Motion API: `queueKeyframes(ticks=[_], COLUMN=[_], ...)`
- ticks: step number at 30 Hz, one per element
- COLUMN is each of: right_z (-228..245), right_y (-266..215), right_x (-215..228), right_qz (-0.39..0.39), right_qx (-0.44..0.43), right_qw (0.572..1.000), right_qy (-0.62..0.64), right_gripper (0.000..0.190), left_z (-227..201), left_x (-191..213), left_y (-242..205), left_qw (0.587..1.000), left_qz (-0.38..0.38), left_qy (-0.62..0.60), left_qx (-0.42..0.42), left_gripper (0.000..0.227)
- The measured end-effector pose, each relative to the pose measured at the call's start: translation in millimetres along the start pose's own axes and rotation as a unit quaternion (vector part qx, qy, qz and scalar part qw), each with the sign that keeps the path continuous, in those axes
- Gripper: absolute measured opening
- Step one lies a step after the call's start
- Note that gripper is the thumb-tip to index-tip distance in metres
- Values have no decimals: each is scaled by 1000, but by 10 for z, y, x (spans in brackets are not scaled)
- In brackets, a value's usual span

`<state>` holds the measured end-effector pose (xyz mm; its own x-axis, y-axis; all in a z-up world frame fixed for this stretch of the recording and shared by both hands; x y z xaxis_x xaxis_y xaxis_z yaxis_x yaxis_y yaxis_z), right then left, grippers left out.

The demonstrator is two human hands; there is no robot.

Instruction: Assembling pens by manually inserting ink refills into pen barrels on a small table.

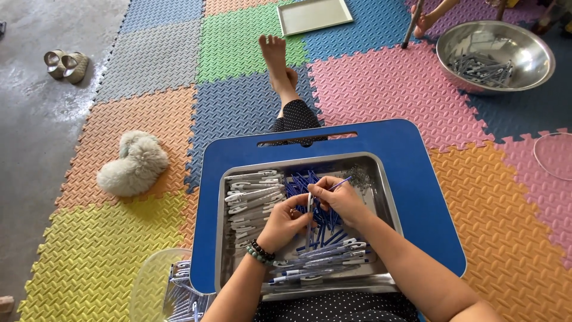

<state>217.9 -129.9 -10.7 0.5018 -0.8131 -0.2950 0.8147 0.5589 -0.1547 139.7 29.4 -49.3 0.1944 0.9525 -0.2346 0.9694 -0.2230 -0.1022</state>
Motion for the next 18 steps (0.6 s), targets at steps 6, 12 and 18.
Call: queueKeyframes(ticks=[6,12,18], right_z=[8,113,93], right_y=[16,8,180], right_x=[-1,-22,363], right_qz=[4,9,-47], right_qx=[-17,8,63], right_qw=[999,998,992], right_qy=[36,64,99], right_gripper=[21,19,27], left_z=[48,-37,-238], left_x=[60,31,-173], left_y=[23,3,-37], left_qw=[999,997,994], left_qz=[43,65,106], left_qy=[-10,-23,-2], left_qx=[21,39,38], left_gripper=[55,55,74])
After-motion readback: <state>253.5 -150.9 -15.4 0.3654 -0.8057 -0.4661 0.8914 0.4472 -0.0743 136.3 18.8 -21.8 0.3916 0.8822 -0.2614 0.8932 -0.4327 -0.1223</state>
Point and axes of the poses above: each hand's wrist, its own y-axis towards the middle knuckle, its own x-axis out of the back of the hand, z = x × y, the point moved 8 cm from there along y, towards the middle knuckle, and after that the axes turned 12 degrees about z, right-handed, at the moved point
